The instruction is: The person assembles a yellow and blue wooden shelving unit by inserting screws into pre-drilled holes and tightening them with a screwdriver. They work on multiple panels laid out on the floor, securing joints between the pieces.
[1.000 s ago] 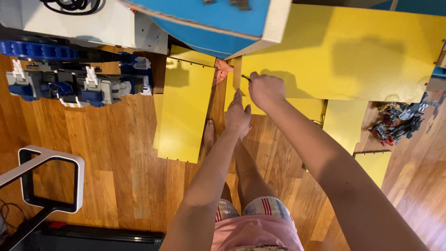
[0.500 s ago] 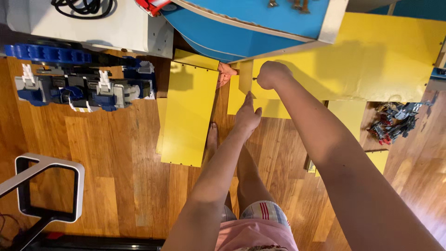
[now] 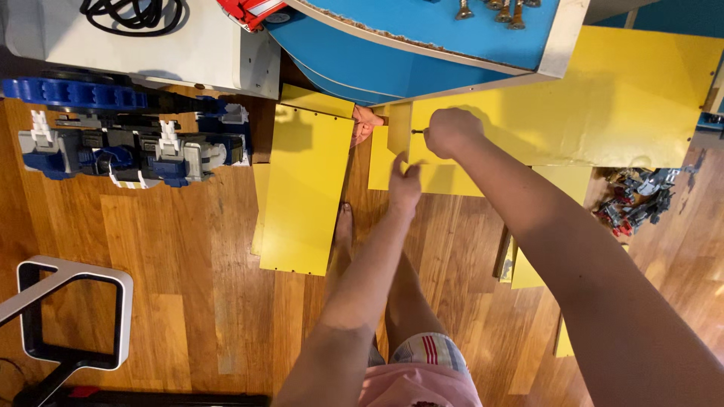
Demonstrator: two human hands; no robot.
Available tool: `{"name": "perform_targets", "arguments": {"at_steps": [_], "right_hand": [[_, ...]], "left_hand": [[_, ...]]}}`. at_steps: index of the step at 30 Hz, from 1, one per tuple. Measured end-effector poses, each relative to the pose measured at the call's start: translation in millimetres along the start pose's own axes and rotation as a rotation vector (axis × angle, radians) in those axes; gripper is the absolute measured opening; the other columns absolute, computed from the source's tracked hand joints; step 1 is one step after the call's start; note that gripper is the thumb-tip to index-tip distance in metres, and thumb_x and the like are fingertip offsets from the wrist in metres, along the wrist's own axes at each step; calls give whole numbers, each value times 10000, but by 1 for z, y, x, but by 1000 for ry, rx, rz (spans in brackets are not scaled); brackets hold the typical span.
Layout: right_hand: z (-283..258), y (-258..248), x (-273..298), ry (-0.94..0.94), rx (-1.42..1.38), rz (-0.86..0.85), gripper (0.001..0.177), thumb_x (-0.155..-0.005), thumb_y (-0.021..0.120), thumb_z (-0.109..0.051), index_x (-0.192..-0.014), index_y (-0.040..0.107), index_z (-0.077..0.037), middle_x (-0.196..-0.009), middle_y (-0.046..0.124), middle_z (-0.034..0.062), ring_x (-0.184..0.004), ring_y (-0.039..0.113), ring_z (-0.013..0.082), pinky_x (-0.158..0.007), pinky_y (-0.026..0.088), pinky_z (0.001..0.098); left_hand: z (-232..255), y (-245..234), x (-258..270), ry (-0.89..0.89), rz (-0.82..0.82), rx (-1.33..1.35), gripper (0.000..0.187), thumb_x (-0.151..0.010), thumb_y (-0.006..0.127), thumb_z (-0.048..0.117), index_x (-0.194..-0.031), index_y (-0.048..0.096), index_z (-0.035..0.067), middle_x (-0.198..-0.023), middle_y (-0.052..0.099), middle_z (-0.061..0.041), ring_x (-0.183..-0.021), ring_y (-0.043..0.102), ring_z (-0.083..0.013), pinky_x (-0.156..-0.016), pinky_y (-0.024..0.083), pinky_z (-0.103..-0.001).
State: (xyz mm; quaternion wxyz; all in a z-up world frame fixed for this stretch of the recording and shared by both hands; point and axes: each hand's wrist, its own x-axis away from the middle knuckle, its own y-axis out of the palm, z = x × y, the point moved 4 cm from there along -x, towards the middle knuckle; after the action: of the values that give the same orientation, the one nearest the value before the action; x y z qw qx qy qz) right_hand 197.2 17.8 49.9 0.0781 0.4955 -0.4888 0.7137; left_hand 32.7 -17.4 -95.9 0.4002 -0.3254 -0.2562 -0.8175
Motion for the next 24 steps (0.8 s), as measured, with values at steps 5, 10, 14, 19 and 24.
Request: {"name": "perform_targets", "arguments": {"at_steps": [5,10,14,19,24], "right_hand": [[8,32,-32,-114,139,-156,312,-942,565,-184,-1041,806,-14,-1096,790,224,-990,771,371,-880,597,457],[4,17,-26,112,-142,-108,281,-905,635,-175,-1115,770,-45,-1170,740,202,-1076,711,365,-883,577,463],[-16,-7,1,151,-48,-153,305,-905,693,-260,-1148,749,-84,-1185,739,141,-1093,715,322,-862,594,442],[-33,-20,17,-41,138,-95,253,-922,684,-264,-1113,773,-125,-1152,750,107,-1089,717,296,-830,598,423],[-43,12,8,-227,435,-57,198,-918,688,-242,-1037,798,-127,-1070,787,79,-998,749,279,-750,628,423]], "left_hand": [[-18,11,-12,-462,-7,658,650,-1056,580,290,-1594,219,234,-1118,598,-84,-904,627,-205,-848,566,-393],[-11,23,-26,-397,25,774,542,-1014,558,368,-1529,393,327,-1121,666,52,-843,644,-129,-768,569,-323],[-10,30,-25,-306,17,753,583,-1023,621,376,-1568,441,275,-1120,633,29,-788,584,-135,-758,576,-338],[-19,27,-29,-321,11,830,577,-1018,589,330,-1556,385,282,-1155,660,19,-844,656,-120,-747,570,-312],[-28,26,-37,-25,-208,908,474,-1122,599,116,-1530,360,79,-1175,630,4,-818,580,-83,-646,489,-243]]}}
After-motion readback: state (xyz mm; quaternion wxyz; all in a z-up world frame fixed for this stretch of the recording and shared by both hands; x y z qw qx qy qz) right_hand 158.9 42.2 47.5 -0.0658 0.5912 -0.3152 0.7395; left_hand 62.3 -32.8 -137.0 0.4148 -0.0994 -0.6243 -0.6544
